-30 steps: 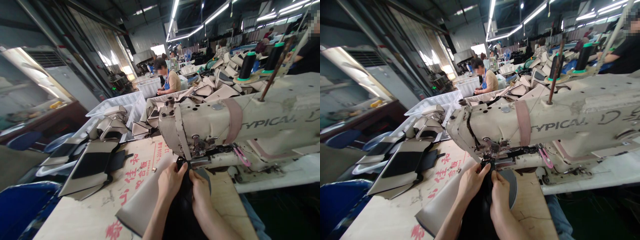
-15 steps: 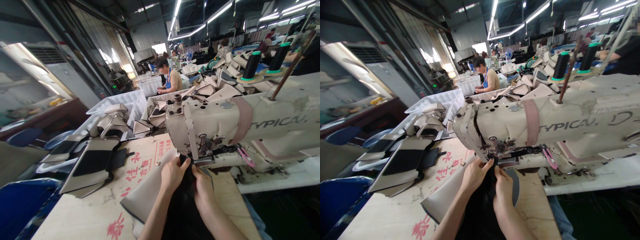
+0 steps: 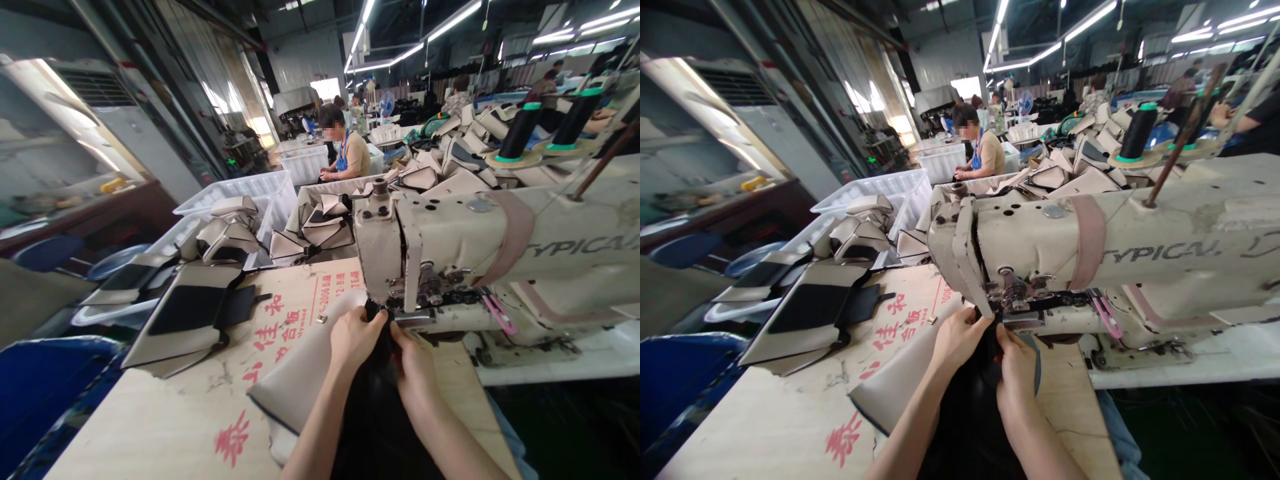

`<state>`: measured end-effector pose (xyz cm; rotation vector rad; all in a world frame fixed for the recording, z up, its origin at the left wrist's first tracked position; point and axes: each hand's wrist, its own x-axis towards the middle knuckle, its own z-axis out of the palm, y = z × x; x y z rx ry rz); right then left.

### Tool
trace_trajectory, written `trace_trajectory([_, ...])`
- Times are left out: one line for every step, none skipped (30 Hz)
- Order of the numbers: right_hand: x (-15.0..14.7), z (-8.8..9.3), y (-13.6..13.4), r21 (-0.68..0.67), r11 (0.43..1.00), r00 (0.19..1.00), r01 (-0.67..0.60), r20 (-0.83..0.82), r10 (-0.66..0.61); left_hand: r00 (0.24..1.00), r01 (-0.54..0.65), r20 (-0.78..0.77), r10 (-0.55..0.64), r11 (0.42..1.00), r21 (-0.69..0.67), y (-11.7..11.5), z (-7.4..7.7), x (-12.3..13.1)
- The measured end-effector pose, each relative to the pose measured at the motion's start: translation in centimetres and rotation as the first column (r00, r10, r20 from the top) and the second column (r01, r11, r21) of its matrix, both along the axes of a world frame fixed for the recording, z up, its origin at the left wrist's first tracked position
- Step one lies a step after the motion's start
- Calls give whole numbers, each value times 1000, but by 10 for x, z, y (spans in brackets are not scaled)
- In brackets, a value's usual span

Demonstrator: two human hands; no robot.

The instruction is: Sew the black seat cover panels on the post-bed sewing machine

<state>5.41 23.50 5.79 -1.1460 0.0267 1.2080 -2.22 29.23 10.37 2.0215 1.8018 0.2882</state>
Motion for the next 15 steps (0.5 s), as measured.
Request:
trace_trajectory([1,2,0,-4,1000,1000,-4,-2,4,1000,-7,3,7,1000,3,0,0,0])
trace_trajectory([2,4,-1,-9,1000,1000,-8,0,8,1000,-12,6,12,1000,7,0,-1,0])
trace_trajectory([4,5,-1,-14,1000,1000,-13,7,13,1000,-16,10,16,1000,10,0,-1,0])
trace_trajectory([5,6,-1,-18,1000,1000,-19,16,20,1000,-19,14,19,1000,14,1,-2,-1])
trace_trajectory([5,5,-1,-21,999,999,-26,29,26,1000,-21,18,20,1000,16,1,-3,-1])
trace_trajectory([5,4,0,-24,999,998,-33,44,34,1000,-23,21,23,1000,20,1,-3,-1])
trace_trajectory([4,3,1,-25,999,997,-41,63,43,999,-25,24,25,999,23,2,-4,-2])
trace_trajectory([3,1,2,-25,998,995,-52,87,54,999,-28,26,27,999,27,2,-4,-2])
trace_trajectory([2,0,3,-23,998,991,-67,117,69,999,-30,27,29,999,31,2,-5,-2])
trace_trajectory([3,-1,4,-17,996,984,-91,155,92,999,-31,28,30,999,35,2,-5,-2])
trace_trajectory([5,0,3,-9,992,972,-124,200,123,999,-30,30,29,999,38,3,-6,-2])
trace_trajectory([11,1,1,0,986,955,-165,250,160,999,-29,31,28,999,42,3,-6,-2])
trace_trajectory([21,4,-4,8,977,936,-211,290,200,999,-28,32,27,999,45,3,-6,-2])
trace_trajectory([37,8,-11,17,970,904,-241,367,218,999,-29,33,28,998,48,3,-7,-2])
trace_trajectory([59,13,-21,20,969,866,-247,453,211,999,-31,33,29,998,51,3,-7,-2])
